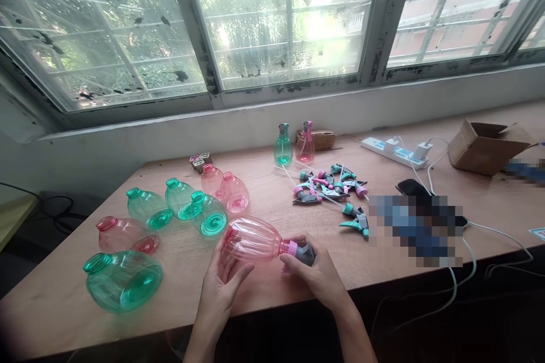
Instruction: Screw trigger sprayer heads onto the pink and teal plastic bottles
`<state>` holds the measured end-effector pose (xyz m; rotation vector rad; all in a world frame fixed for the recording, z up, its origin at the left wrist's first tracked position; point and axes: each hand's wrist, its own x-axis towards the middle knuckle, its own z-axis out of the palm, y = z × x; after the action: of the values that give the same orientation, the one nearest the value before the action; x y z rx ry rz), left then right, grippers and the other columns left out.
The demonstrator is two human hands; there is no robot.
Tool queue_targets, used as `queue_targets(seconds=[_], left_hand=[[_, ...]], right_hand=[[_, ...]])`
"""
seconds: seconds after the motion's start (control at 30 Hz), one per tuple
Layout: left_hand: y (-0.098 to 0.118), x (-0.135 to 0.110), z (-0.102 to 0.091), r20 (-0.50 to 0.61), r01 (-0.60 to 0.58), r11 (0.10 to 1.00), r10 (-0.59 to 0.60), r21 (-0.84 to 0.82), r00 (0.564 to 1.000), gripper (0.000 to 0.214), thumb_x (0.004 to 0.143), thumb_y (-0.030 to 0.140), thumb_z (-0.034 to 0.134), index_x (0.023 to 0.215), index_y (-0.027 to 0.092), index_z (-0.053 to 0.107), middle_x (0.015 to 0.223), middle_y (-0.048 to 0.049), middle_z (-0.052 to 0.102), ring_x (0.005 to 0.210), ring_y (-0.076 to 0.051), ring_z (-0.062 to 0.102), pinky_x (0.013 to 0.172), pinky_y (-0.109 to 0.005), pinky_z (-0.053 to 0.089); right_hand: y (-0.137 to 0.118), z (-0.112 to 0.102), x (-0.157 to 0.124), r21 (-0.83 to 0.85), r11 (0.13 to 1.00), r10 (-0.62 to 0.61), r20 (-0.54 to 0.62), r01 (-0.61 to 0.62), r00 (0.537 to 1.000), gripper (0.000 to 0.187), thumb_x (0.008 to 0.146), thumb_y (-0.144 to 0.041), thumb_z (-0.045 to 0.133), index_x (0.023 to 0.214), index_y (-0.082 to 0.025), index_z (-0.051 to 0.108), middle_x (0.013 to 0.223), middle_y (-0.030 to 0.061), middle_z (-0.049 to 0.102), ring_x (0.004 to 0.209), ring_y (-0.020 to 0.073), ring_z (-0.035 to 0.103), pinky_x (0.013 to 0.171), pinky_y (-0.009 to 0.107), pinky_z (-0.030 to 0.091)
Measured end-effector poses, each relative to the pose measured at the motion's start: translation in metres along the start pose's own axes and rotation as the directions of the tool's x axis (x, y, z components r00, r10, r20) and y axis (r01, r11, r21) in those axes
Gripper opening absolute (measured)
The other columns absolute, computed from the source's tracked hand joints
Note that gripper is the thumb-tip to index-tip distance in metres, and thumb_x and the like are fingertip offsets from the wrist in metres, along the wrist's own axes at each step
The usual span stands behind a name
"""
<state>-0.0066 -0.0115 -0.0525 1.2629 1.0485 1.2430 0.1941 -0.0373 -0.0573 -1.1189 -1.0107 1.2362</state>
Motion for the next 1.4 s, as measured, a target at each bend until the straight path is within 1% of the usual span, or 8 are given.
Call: queue_targets(seconds=[0.17,0.27,0.47,0.67,0.9,1.03,1.17,1.4], left_hand=[[-0.005,0.000,0.002,-0.085,0.034,0.999,-0.036,-0.032,0.996,0.073,0.073,0.037,0.081,0.135,0.026,0.044,0.145,-0.0116,0.054,0.136,-0.030,0.050,0.115,-0.046,0.039],[-0.006,0.002,0.003,-0.134,0.038,0.997,-0.046,-0.062,0.990,0.071,0.073,0.038,0.081,0.132,0.023,0.045,0.140,-0.0138,0.057,0.132,-0.031,0.054,0.113,-0.048,0.041],[0.002,0.000,0.005,-0.054,-0.021,1.000,0.022,0.010,0.998,0.073,0.076,0.032,0.079,0.139,0.030,0.042,0.150,-0.0081,0.049,0.143,-0.028,0.040,0.119,-0.045,0.032],[0.002,-0.002,0.003,-0.092,-0.017,0.997,0.024,0.081,0.995,0.079,0.073,0.038,0.082,0.138,0.025,0.040,0.145,-0.0120,0.052,0.140,-0.031,0.043,0.118,-0.047,0.031],[0.002,0.000,0.004,-0.072,-0.044,0.992,0.052,0.115,0.996,0.078,0.072,0.033,0.083,0.140,0.030,0.044,0.149,-0.0063,0.050,0.142,-0.029,0.041,0.120,-0.044,0.027],[0.001,-0.001,0.004,-0.061,-0.024,0.990,0.032,0.139,0.998,0.080,0.073,0.037,0.082,0.141,0.027,0.040,0.148,-0.0099,0.049,0.142,-0.030,0.040,0.120,-0.047,0.025],[-0.001,-0.001,0.005,-0.139,-0.002,0.995,0.016,0.097,0.990,0.074,0.075,0.042,0.079,0.136,0.023,0.042,0.140,-0.0131,0.055,0.135,-0.032,0.048,0.117,-0.051,0.030],[0.005,-0.002,0.005,-0.084,-0.058,0.994,0.065,0.091,0.994,0.075,0.075,0.033,0.080,0.140,0.031,0.044,0.151,-0.0051,0.047,0.144,-0.027,0.039,0.120,-0.042,0.028]], right_hand=[[-0.005,0.003,-0.003,-0.046,0.998,-0.048,0.054,0.050,0.997,0.041,0.075,-0.051,0.079,0.099,-0.019,0.066,0.084,0.0029,0.071,0.070,0.0206,0.069,0.072,0.038,0.058],[-0.002,0.004,-0.001,-0.065,0.997,-0.034,0.040,0.036,0.999,0.044,0.074,-0.054,0.079,0.095,-0.019,0.066,0.081,0.0024,0.071,0.067,0.0202,0.068,0.072,0.039,0.059],[0.002,0.002,0.001,-0.019,1.000,-0.013,0.019,0.013,1.000,0.045,0.072,-0.054,0.080,0.097,-0.019,0.065,0.075,0.0004,0.070,0.066,0.0203,0.068,0.070,0.038,0.059],[-0.003,0.002,-0.003,-0.047,0.997,-0.060,0.096,0.064,0.994,0.034,0.075,-0.046,0.081,0.092,-0.021,0.067,0.081,-0.0011,0.067,0.069,0.0171,0.066,0.068,0.031,0.057],[-0.002,0.001,-0.001,-0.034,0.999,-0.010,0.016,0.010,1.000,0.045,0.074,-0.053,0.079,0.099,-0.019,0.064,0.070,0.0005,0.070,0.065,0.0210,0.069,0.069,0.037,0.057],[-0.006,0.001,-0.003,-0.022,0.999,-0.036,0.048,0.037,0.998,0.039,0.076,-0.049,0.079,0.098,-0.020,0.063,0.082,0.0009,0.068,0.070,0.0202,0.069,0.071,0.037,0.058],[-0.005,0.003,-0.003,-0.065,0.996,-0.061,0.077,0.066,0.995,0.037,0.077,-0.049,0.078,0.095,-0.020,0.064,0.083,0.0007,0.067,0.071,0.0195,0.067,0.073,0.038,0.059],[0.002,0.002,0.001,-0.021,1.000,-0.003,0.005,0.003,1.000,0.043,0.073,-0.054,0.079,0.094,-0.019,0.066,0.068,0.0005,0.069,0.064,0.0211,0.069,0.070,0.039,0.060]])
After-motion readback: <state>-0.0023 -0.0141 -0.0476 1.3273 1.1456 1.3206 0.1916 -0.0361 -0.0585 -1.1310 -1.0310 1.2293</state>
